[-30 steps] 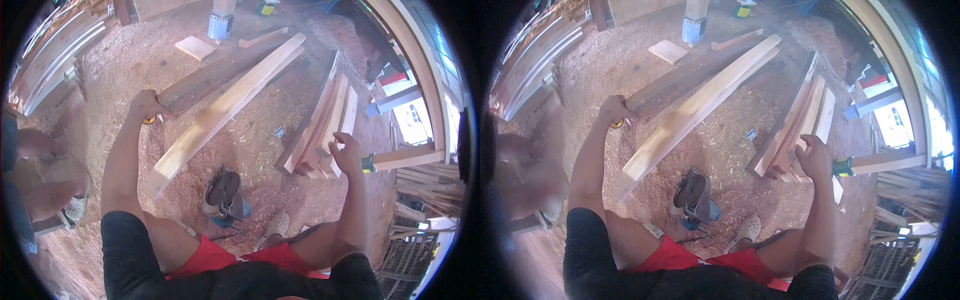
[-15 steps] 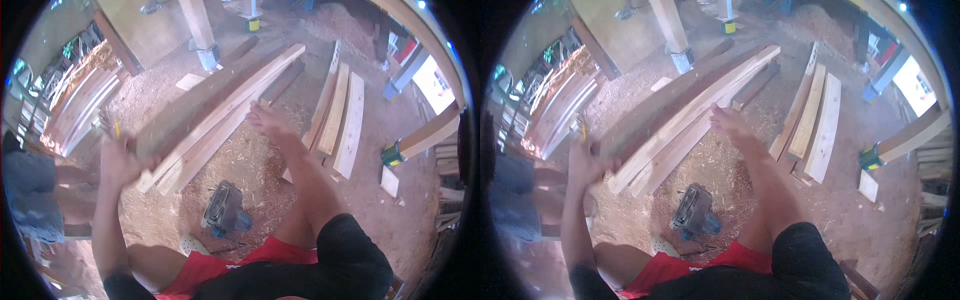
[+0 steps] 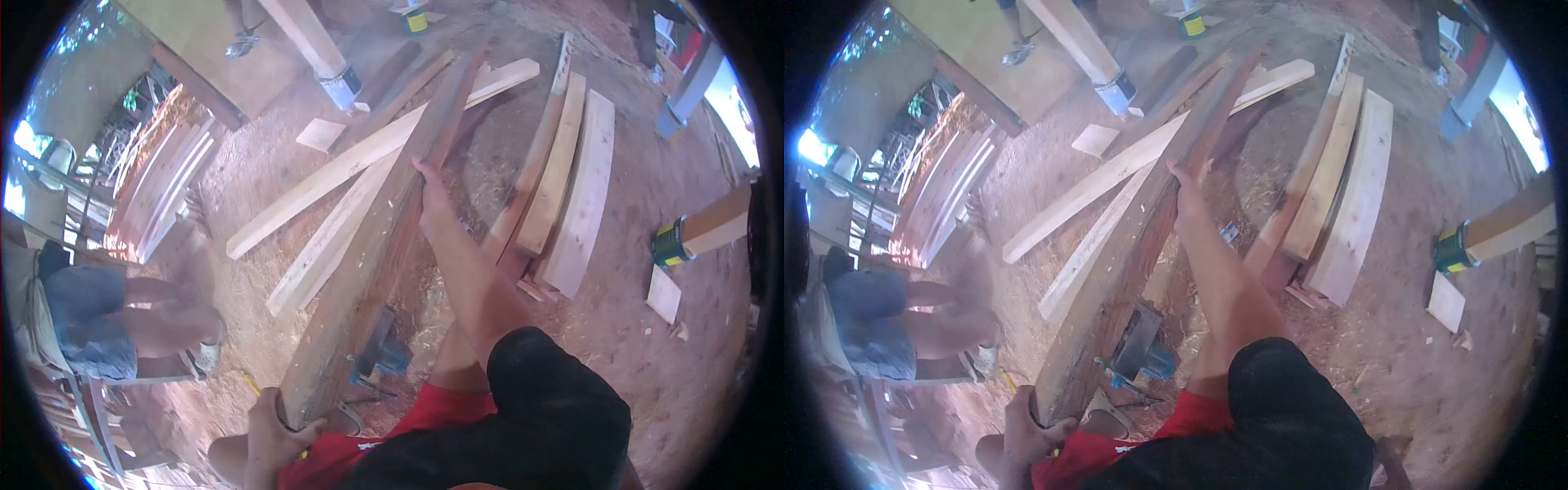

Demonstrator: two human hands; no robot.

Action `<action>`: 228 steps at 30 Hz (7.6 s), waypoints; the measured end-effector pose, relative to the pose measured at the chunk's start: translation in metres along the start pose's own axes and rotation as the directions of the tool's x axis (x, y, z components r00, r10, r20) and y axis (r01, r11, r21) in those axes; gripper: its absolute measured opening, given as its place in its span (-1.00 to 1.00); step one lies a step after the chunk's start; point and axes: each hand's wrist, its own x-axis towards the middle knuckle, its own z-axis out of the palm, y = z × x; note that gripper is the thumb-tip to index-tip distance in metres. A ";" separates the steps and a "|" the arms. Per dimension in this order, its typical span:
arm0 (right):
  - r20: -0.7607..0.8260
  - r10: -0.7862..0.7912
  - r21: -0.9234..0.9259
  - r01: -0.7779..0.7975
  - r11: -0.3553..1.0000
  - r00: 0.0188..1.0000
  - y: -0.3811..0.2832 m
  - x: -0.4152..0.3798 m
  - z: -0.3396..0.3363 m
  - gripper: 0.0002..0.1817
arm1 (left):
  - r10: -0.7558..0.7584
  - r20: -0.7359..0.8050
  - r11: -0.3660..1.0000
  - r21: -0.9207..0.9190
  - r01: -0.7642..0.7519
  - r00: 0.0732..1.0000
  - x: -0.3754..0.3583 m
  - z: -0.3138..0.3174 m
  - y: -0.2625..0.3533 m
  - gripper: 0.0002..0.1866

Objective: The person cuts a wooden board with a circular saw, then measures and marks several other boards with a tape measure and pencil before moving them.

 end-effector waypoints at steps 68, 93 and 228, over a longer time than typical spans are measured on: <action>0.178 -0.792 -0.978 0.192 -0.078 0.584 -0.174 -0.038 -0.135 -0.50 | 0.359 0.412 0.889 0.123 -0.442 0.837 0.236 0.276 0.028 -0.31; 0.282 0.370 -0.503 0.465 -0.729 0.885 0.082 -0.068 -0.195 -0.18 | 0.379 0.128 0.743 0.549 -0.384 0.916 0.388 -0.015 -0.121 -0.51; -0.463 0.078 -0.584 -0.238 -0.777 0.883 0.123 -0.250 0.003 -0.60 | 0.349 0.061 0.729 0.609 -0.312 0.935 0.744 0.007 -0.312 -0.28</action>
